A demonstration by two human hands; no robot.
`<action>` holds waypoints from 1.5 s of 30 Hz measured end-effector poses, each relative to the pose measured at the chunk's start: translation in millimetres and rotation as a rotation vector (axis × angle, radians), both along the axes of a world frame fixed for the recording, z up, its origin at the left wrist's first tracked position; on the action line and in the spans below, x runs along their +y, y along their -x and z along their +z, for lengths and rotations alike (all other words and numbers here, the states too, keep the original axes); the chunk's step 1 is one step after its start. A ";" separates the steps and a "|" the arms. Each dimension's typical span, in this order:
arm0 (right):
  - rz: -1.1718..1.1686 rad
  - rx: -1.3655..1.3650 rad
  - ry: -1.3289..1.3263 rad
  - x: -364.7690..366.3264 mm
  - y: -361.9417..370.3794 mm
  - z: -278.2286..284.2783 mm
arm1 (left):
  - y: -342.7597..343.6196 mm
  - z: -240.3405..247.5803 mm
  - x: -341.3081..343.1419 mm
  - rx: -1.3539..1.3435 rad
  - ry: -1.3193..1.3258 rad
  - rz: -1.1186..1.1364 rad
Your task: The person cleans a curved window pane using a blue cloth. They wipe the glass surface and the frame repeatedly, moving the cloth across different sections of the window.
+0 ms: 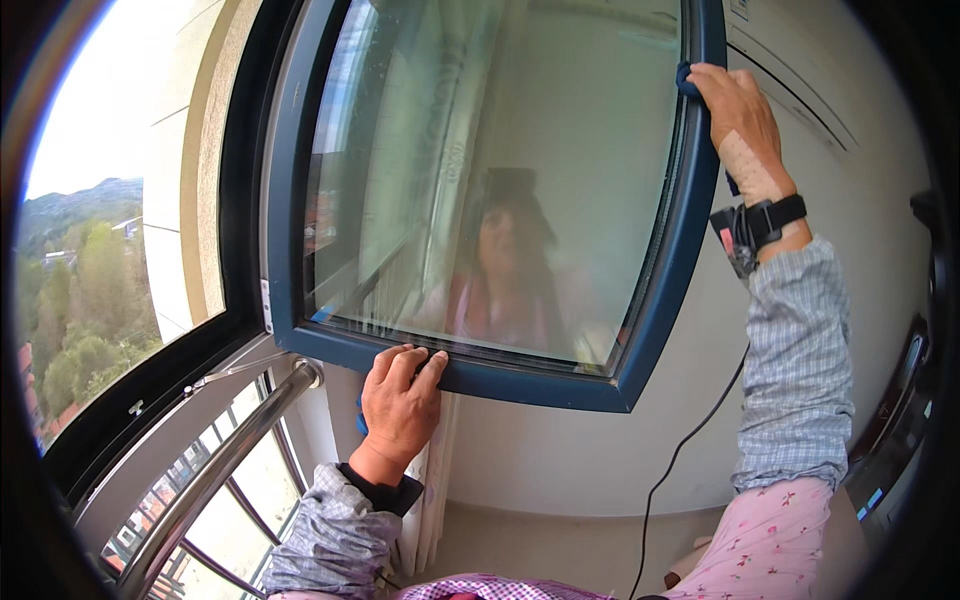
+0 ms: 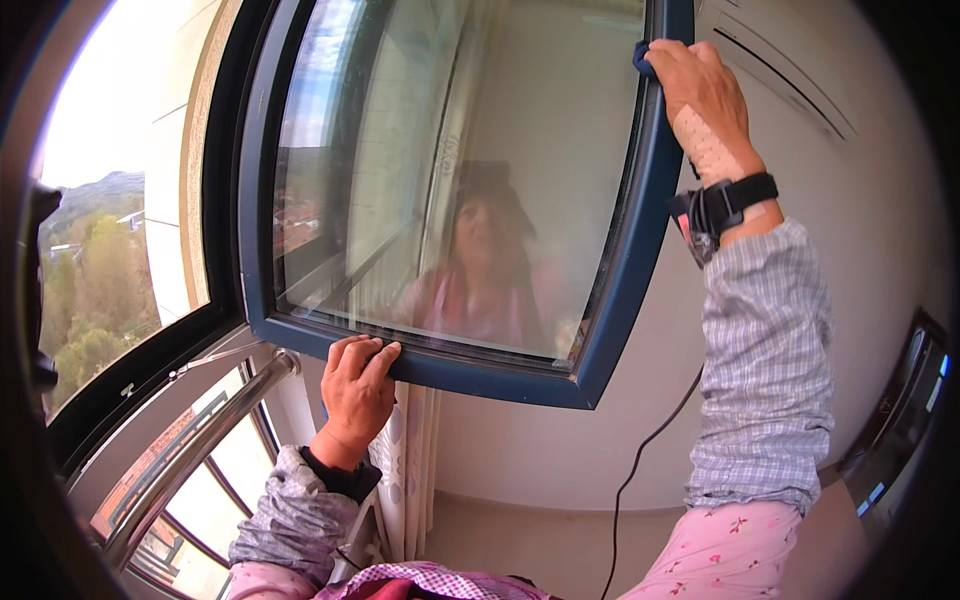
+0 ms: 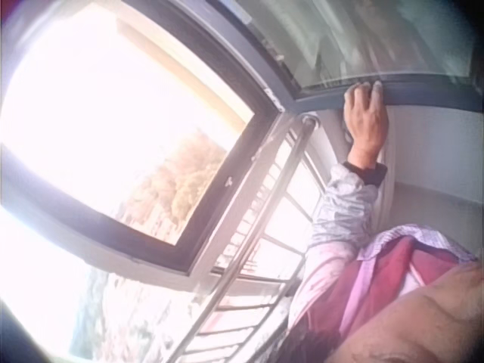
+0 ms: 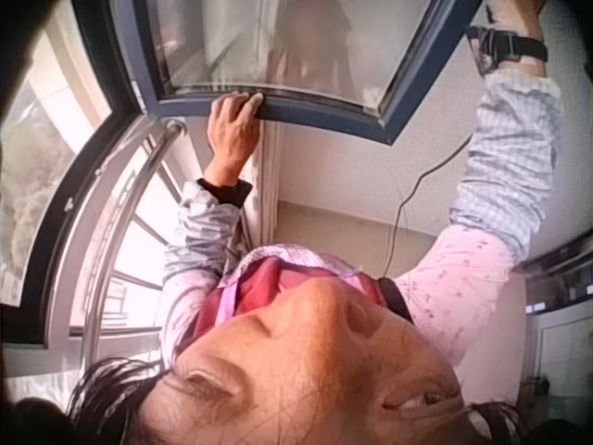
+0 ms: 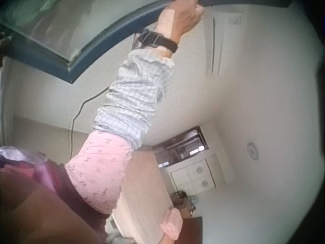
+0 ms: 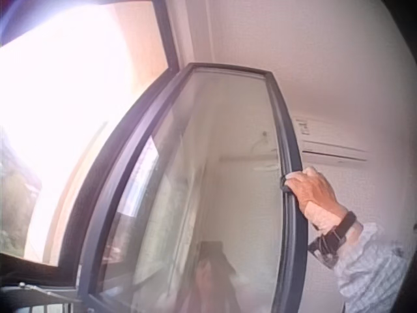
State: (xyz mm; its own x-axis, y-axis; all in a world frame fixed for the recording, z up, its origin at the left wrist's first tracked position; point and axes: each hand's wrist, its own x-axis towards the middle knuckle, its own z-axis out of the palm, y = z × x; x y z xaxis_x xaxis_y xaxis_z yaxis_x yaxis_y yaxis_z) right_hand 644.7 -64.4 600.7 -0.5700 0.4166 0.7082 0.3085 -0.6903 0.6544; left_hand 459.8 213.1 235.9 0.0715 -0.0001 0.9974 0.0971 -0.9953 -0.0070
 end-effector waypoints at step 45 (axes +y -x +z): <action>0.053 0.386 0.337 -6.2 52.3 -302.7 | 5.7 -4.3 -4.4 0.070 0.067 -0.033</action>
